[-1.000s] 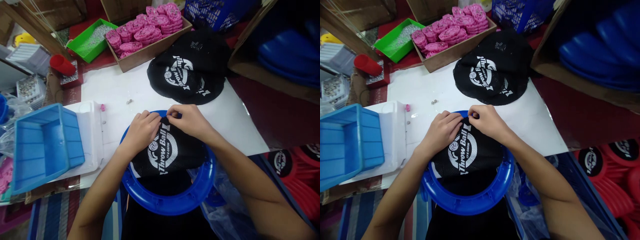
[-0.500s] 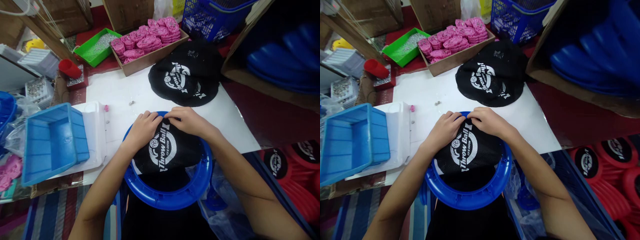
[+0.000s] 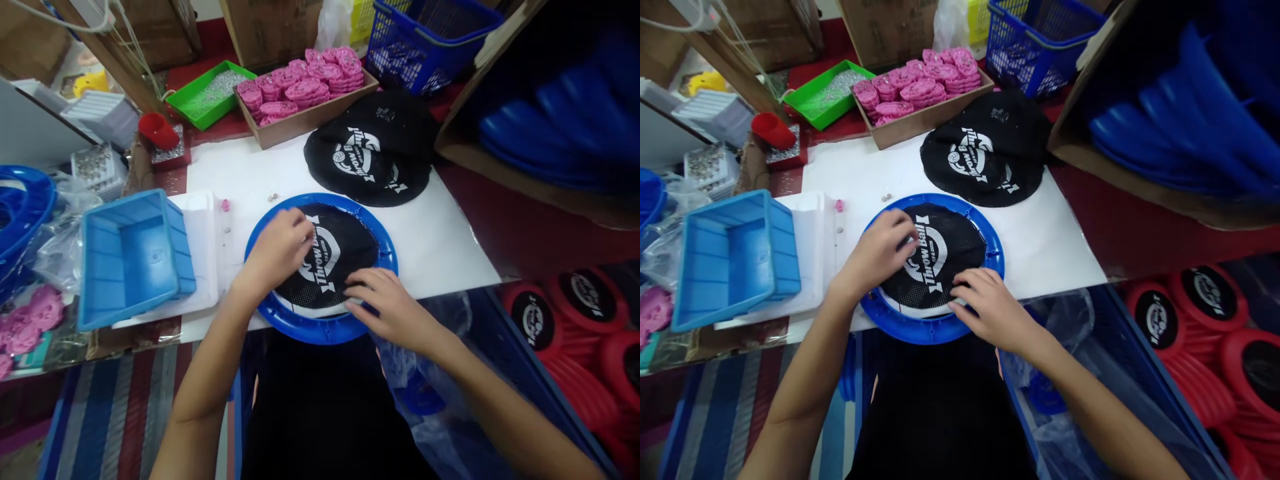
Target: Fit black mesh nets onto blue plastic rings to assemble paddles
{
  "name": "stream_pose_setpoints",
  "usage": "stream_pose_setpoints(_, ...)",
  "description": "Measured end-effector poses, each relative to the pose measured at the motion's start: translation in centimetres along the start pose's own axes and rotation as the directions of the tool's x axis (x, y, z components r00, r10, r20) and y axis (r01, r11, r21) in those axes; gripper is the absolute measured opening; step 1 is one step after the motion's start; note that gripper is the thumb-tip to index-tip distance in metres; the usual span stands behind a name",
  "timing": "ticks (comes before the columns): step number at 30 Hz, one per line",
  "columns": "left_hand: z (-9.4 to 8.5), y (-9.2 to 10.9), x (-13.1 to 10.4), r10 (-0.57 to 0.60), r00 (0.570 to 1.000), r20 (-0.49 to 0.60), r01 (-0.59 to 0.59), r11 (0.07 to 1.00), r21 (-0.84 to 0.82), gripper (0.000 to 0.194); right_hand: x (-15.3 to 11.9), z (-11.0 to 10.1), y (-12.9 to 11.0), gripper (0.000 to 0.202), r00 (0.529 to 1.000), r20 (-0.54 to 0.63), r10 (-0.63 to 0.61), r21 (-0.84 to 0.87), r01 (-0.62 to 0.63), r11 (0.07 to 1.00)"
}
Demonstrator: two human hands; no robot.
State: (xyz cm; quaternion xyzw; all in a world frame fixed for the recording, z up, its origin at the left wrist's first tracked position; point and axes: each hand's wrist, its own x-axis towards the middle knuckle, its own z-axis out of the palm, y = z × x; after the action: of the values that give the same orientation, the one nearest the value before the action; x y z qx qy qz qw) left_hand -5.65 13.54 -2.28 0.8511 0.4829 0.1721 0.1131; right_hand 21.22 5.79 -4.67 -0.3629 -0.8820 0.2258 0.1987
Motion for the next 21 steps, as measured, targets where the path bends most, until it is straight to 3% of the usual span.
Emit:
stream_pose_setpoints(3,-0.2,2.4,-2.4,0.124,0.936,0.331,-0.083,0.988,-0.133,0.006,1.1,0.7,1.0,0.016,0.998,-0.016,0.066,0.047,-0.066,0.997)
stream_pose_setpoints(5,0.1,3.3,-3.5,0.101,0.905,0.414,-0.065,0.993,-0.099,0.017,2.2,1.0,1.5,0.014,0.994,-0.021,0.106,0.057,-0.104,0.993)
stream_pose_setpoints(10,1.3,3.5,-4.5,0.039,0.921,0.389,-0.03,0.999,-0.031,0.032,4.0,1.2,2.0,0.014,0.989,0.033,0.145,0.056,-0.146,0.988)
stream_pose_setpoints(15,1.5,3.8,-4.7,0.053,0.942,0.333,-0.092,0.99,0.103,0.019,4.5,1.1,2.3,0.011,0.991,0.09,0.103,-0.004,-0.103,0.995)
stream_pose_setpoints(18,1.4,4.6,-5.2,0.045,0.953,0.3,-0.095,0.983,0.155,0.024,4.3,1.5,2.4,0.013,0.998,0.043,0.049,-0.037,-0.047,0.998)
stream_pose_setpoints(21,1.7,5.4,-6.0,-0.001,0.979,0.206,-0.025,0.992,0.123,0.022,3.7,2.0,2.5,0.018,0.998,-0.058,-0.018,-0.003,0.018,1.0)
